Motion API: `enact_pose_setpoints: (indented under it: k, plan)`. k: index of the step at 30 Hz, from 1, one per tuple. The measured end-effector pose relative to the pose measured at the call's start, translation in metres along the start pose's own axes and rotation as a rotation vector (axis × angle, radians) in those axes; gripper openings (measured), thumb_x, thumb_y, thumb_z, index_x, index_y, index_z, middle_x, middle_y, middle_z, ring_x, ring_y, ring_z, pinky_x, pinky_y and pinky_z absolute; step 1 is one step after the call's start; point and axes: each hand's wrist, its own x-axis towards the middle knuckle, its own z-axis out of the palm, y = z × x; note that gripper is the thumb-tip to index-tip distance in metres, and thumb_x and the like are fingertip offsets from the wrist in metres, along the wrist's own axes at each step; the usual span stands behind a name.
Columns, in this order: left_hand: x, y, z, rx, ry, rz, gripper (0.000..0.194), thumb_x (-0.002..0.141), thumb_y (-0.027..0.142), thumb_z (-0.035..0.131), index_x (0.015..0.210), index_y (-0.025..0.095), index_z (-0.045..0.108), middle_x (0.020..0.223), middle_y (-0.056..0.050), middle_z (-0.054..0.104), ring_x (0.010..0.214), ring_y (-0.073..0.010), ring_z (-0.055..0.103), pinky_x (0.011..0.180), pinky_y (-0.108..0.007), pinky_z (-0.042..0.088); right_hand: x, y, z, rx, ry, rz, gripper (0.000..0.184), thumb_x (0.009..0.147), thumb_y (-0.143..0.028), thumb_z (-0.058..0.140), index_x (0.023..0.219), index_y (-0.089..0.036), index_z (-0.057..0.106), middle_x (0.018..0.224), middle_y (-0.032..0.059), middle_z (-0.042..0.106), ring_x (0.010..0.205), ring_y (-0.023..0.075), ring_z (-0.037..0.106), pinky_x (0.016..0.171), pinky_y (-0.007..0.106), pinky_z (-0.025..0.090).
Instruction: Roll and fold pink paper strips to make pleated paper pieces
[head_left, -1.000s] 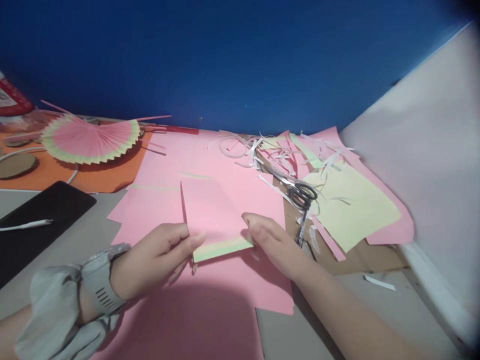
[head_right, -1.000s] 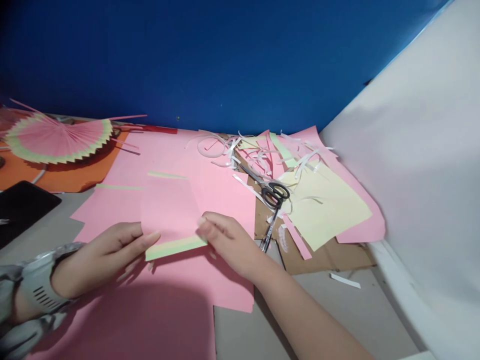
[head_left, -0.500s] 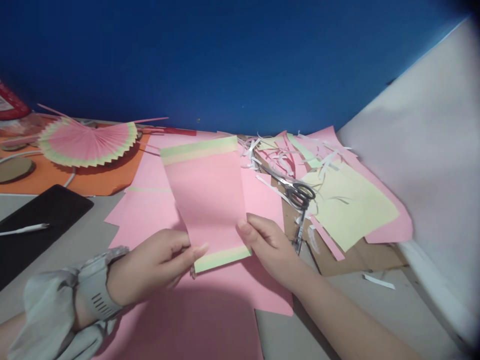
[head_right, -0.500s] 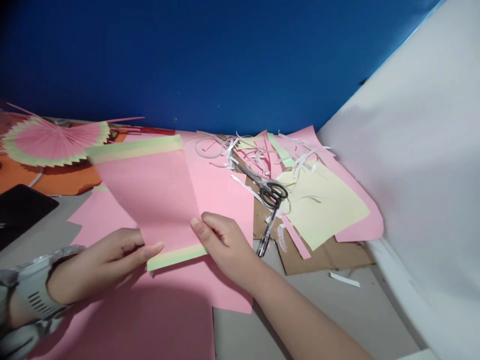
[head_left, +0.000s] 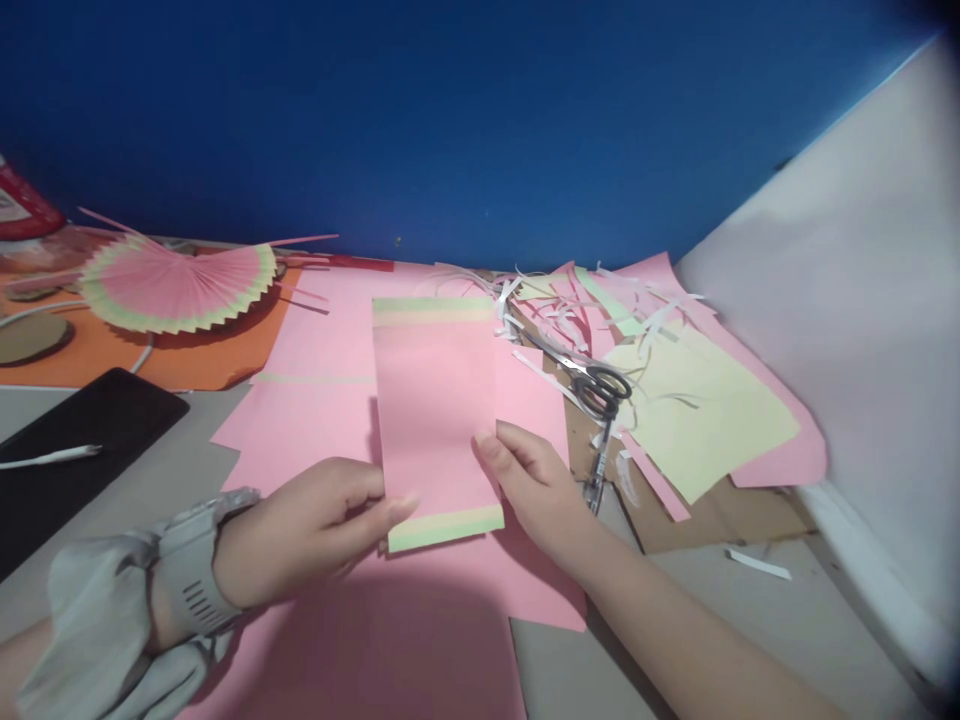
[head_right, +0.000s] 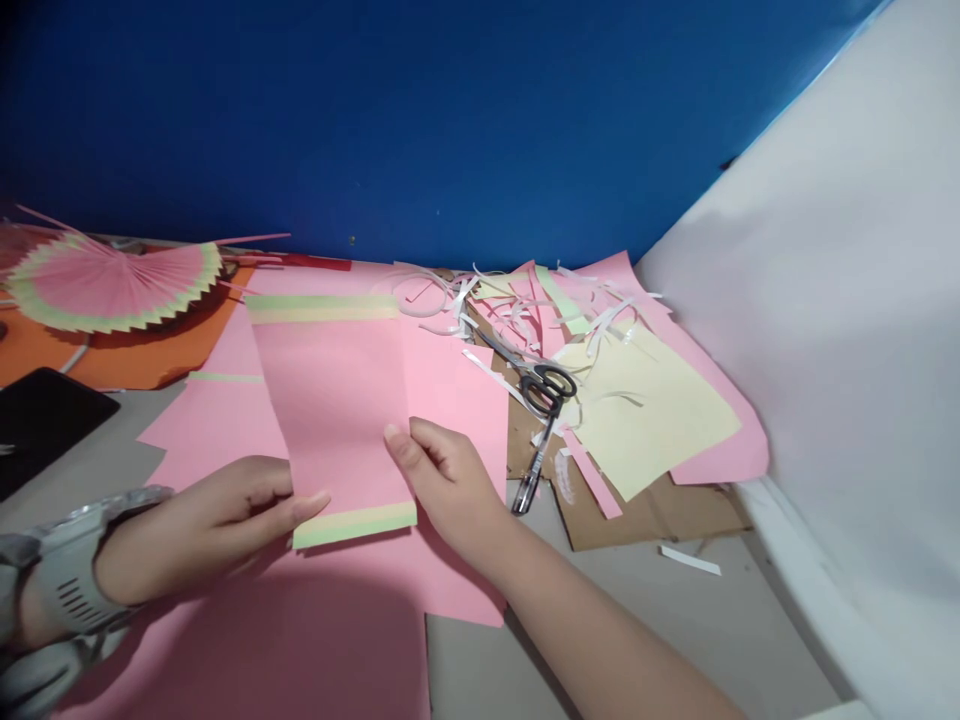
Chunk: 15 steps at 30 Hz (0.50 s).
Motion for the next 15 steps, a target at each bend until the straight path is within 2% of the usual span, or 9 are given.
enact_pose_setpoints:
  k: [4, 7, 9, 10, 12, 15]
  plan:
    - [-0.0001, 0.0004, -0.0006, 0.005, 0.016, 0.013, 0.034, 0.086, 0.030, 0.046, 0.054, 0.018, 0.043, 0.046, 0.006, 0.042, 0.045, -0.0082, 0.038, 0.047, -0.019, 0.031, -0.0007, -0.0020, 0.0020, -0.008, 0.046, -0.015, 0.041, 0.091, -0.046, 0.038, 0.061, -0.020, 0.026, 0.061, -0.0046, 0.023, 0.056, 0.0099, 0.024, 0.051, 0.024, 0.023]
    - [-0.0002, -0.0008, 0.0000, -0.018, 0.000, 0.015, 0.033, 0.086, 0.030, 0.046, 0.055, 0.018, 0.046, 0.048, 0.006, 0.044, 0.047, -0.0090, 0.041, 0.048, -0.019, 0.032, -0.0016, -0.0029, 0.0020, 0.029, 0.006, -0.048, 0.040, 0.093, -0.044, 0.035, 0.062, -0.020, 0.028, 0.060, -0.0046, 0.026, 0.055, 0.0099, 0.026, 0.052, 0.024, 0.025]
    - [0.0006, -0.0019, 0.0008, -0.085, 0.023, 0.052, 0.025, 0.085, 0.030, 0.049, 0.063, 0.018, 0.051, 0.055, 0.004, 0.051, 0.054, -0.0109, 0.047, 0.054, -0.020, 0.037, -0.0022, -0.0025, 0.0023, 0.019, -0.016, -0.054, 0.039, 0.093, -0.045, 0.035, 0.062, -0.020, 0.030, 0.061, -0.0044, 0.028, 0.056, 0.0099, 0.028, 0.053, 0.023, 0.027]
    - [0.0013, -0.0024, 0.0013, -0.135, 0.068, 0.079, 0.021, 0.085, 0.031, 0.049, 0.068, 0.018, 0.053, 0.060, 0.003, 0.055, 0.060, -0.0123, 0.050, 0.058, -0.021, 0.040, -0.0025, -0.0023, 0.0027, 0.003, -0.024, -0.053, 0.039, 0.093, -0.044, 0.035, 0.062, -0.020, 0.030, 0.061, -0.0044, 0.028, 0.057, 0.0098, 0.029, 0.053, 0.023, 0.027]
    - [0.0030, -0.0036, 0.0019, -0.211, 0.231, 0.098, 0.019, 0.085, 0.034, 0.049, 0.074, 0.019, 0.053, 0.065, 0.001, 0.057, 0.066, -0.0138, 0.052, 0.062, -0.022, 0.042, -0.0028, -0.0021, 0.0042, -0.036, -0.046, -0.053, 0.039, 0.093, -0.043, 0.036, 0.062, -0.020, 0.029, 0.061, -0.0045, 0.027, 0.057, 0.0097, 0.028, 0.054, 0.024, 0.026]
    - [0.0048, -0.0053, 0.0020, -0.188, 0.480, 0.017, 0.031, 0.087, 0.040, 0.045, 0.064, 0.019, 0.047, 0.056, 0.004, 0.049, 0.054, -0.0111, 0.044, 0.053, -0.020, 0.038, -0.0030, -0.0034, 0.0067, -0.077, -0.102, -0.036, 0.039, 0.092, -0.042, 0.038, 0.062, -0.020, 0.028, 0.061, -0.0047, 0.025, 0.057, 0.0096, 0.027, 0.053, 0.024, 0.024]
